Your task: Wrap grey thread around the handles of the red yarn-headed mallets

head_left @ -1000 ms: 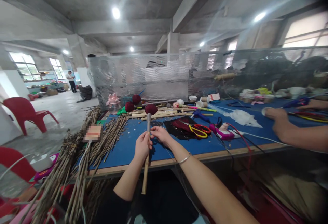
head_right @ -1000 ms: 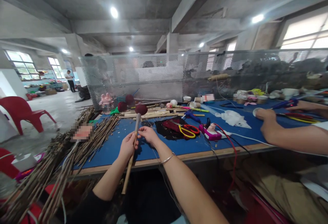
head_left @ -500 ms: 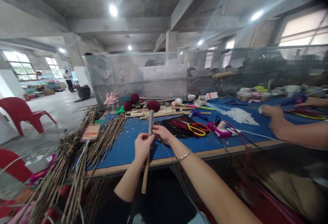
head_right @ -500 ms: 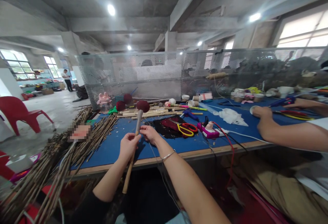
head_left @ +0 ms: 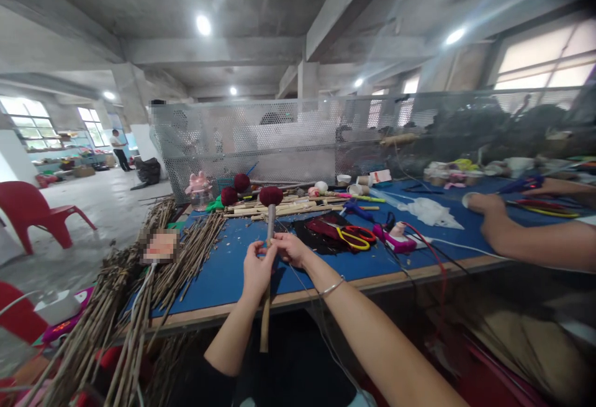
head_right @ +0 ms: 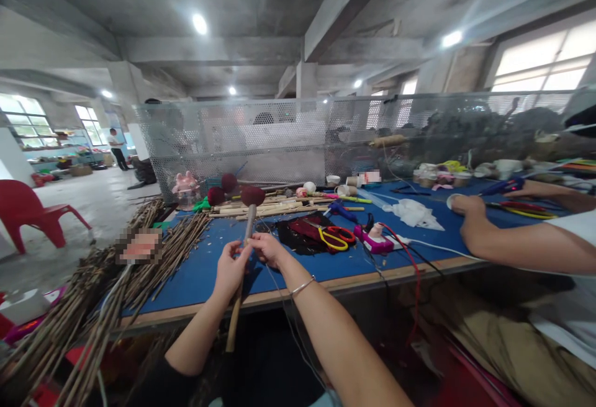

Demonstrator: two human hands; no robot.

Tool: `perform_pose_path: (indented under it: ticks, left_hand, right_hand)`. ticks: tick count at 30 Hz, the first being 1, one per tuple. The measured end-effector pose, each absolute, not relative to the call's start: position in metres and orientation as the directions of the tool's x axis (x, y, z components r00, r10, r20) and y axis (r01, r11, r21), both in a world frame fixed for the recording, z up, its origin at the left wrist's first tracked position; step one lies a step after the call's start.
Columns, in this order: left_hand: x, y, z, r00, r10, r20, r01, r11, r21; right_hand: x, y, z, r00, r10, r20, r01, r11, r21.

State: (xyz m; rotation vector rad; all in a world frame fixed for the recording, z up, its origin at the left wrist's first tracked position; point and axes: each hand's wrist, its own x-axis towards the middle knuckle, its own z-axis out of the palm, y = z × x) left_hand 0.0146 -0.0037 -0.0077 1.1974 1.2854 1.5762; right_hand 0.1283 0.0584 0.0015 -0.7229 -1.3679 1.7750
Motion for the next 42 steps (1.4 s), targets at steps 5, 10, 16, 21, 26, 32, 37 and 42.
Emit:
perform_pose_path:
  ticks: [5, 10, 16, 21, 26, 32, 37, 42]
  left_hand:
    - [0.014, -0.004, -0.008, -0.268, 0.942, 0.199, 0.026, -0.2, 0.98]
    - [0.011, -0.002, -0.009, -0.145, 0.982, 0.119, -0.014, -0.123, 0.992]
    - [0.012, 0.004, -0.019, -0.275, 0.919, 0.283, 0.131, -0.256, 0.958]
    - [0.012, 0.003, -0.018, -0.158, 0.975, 0.156, 0.048, -0.15, 0.988]
    - [0.013, -0.002, -0.011, -0.124, 0.982, 0.145, 0.068, -0.138, 0.988]
    - [0.014, -0.003, -0.01, -0.292, 0.918, 0.27, 0.183, -0.223, 0.957]
    - [0.012, -0.006, -0.009, -0.179, 0.972, 0.154, 0.077, -0.142, 0.987]
    - [0.011, -0.006, -0.009, -0.184, 0.954, 0.238, 0.196, -0.202, 0.96]
  right_hand:
    - [0.128, 0.058, 0.003, -0.538, 0.843, 0.001, -0.207, -0.131, -0.969]
    - [0.126, 0.06, 0.001, -0.561, 0.827, -0.02, -0.199, -0.159, -0.967]
    - [0.121, 0.064, -0.007, -0.525, 0.849, 0.057, -0.267, -0.101, -0.958]
    - [0.127, 0.063, -0.008, -0.556, 0.831, 0.003, -0.196, -0.128, -0.972]
    - [0.128, 0.062, -0.008, -0.539, 0.842, 0.026, -0.203, -0.1, -0.974]
    - [0.126, 0.06, -0.004, -0.527, 0.85, 0.01, -0.169, -0.094, -0.981]
    - [0.128, 0.057, 0.001, -0.585, 0.811, 0.01, -0.183, -0.12, -0.976]
    - [0.128, 0.056, 0.002, -0.577, 0.817, 0.02, -0.17, -0.096, -0.981]
